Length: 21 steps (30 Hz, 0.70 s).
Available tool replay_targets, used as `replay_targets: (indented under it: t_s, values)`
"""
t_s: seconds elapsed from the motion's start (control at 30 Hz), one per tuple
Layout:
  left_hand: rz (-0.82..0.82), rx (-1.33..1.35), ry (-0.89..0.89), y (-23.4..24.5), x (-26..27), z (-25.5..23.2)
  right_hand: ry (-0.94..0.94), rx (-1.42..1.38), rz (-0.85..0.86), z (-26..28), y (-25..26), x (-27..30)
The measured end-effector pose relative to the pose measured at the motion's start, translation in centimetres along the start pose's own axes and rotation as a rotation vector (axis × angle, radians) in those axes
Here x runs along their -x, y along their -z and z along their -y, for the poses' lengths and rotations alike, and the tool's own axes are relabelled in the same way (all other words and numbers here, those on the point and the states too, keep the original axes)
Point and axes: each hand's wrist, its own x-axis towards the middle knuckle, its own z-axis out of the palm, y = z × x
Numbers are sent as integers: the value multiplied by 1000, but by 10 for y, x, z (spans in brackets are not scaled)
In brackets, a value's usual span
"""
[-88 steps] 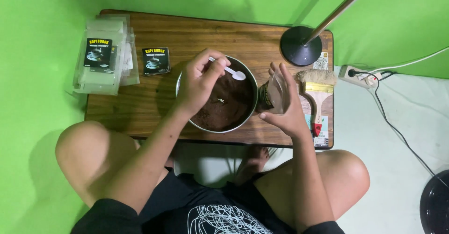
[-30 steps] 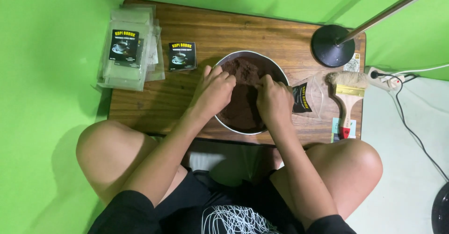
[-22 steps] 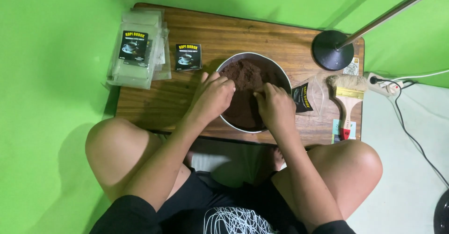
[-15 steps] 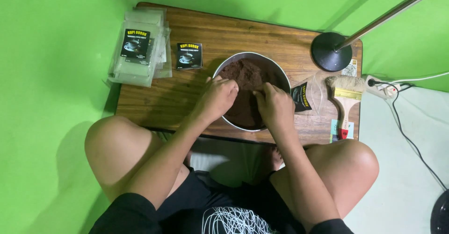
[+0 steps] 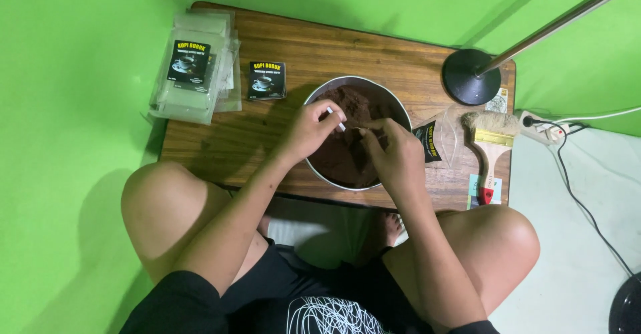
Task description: The person fills small plastic bags with ground coffee by scooping the powder from a container with a spoon and pouring it into the bags, then shaking the bags by hand to settle the contents.
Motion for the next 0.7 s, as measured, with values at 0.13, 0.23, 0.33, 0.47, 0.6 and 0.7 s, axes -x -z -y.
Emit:
replay_targets:
  t_s: [0.13, 0.23, 0.33, 0.47, 0.6, 0.7]
  values:
    - [33, 48, 58, -4, -6, -4, -12, -67, -16, 5, 4, -2]
    - [56, 104, 98, -7, -9, 0, -13, -96, -16, 5, 6, -5]
    - [56, 162, 92, -7, -8, 5, 23, -115, -29, 8, 8, -7]
    - [52, 194, 88, -5, -9, 7, 39, -121, -37, 6, 7, -9]
    - [61, 193, 81, -5, -11, 6, 45, -108, -48, 7, 10, -11]
    - [69, 177, 94, -5, -11, 2, 68, -155, -70, -2, 8, -10]
